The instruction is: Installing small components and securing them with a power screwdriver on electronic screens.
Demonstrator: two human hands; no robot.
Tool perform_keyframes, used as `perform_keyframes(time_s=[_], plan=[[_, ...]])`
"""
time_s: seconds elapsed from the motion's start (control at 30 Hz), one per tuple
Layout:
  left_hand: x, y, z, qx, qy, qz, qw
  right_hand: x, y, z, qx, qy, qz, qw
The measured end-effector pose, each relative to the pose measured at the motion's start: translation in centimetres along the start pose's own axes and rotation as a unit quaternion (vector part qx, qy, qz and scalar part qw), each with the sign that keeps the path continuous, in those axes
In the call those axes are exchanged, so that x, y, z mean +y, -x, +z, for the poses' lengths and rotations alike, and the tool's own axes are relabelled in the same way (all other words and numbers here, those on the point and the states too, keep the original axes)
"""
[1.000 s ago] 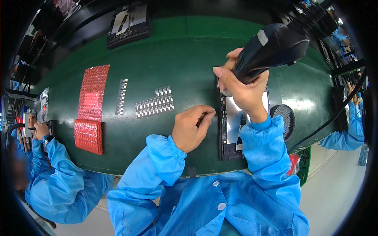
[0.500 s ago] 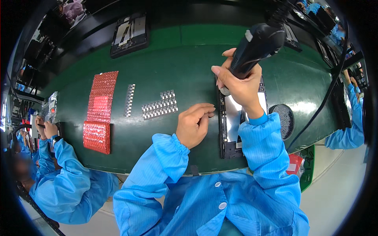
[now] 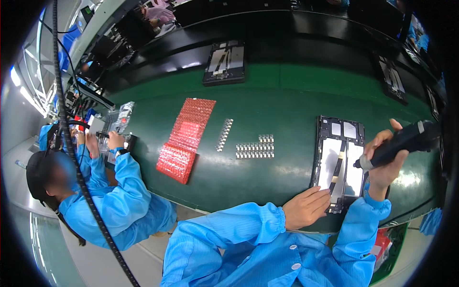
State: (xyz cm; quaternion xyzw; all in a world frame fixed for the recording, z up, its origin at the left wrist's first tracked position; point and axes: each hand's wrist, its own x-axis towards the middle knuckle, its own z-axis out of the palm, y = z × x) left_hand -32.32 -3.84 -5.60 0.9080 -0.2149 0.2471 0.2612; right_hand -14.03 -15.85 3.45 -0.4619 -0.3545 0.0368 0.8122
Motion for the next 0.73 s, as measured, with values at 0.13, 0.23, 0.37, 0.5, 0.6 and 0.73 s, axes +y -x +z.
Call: perform_keyframes(time_s=[0.13, 0.23, 0.37, 0.5, 0.6, 0.73], plan=[[-4.3, -2.8, 0.2, 0.05, -0.053, -0.008, 0.997, 0.4, 0.5, -1.5, 0.006, -0.012, -0.017, 1.0], [-9.6, -6.3, -1.8, 0.032, -0.089, -0.079, 0.992, 0.6, 0.5, -1.2, -0.009, -0.005, -0.006, 1.0], [-18.2, -9.7, -4.0, 0.041, -0.184, -0.142, 0.972, 1.0, 0.8, -0.9, -0.008, -0.002, 0.033, 0.999], [-23.6, -11.1, -6.4, 0.035, -0.275, -0.212, 0.937, 1.5, 0.9, -0.4, -0.015, -0.006, 0.065, 0.998], [-24.2, -11.7, -7.4, 0.017, -0.258, -0.311, 0.914, 1.3, 1.3, -0.8, -0.019, -0.006, 0.076, 0.997], [-23.9, -11.0, -12.1, -0.025, -0.298, -0.454, 0.839, 1.1, 1.2, -1.1, -0.021, -0.006, 0.1, 0.995]])
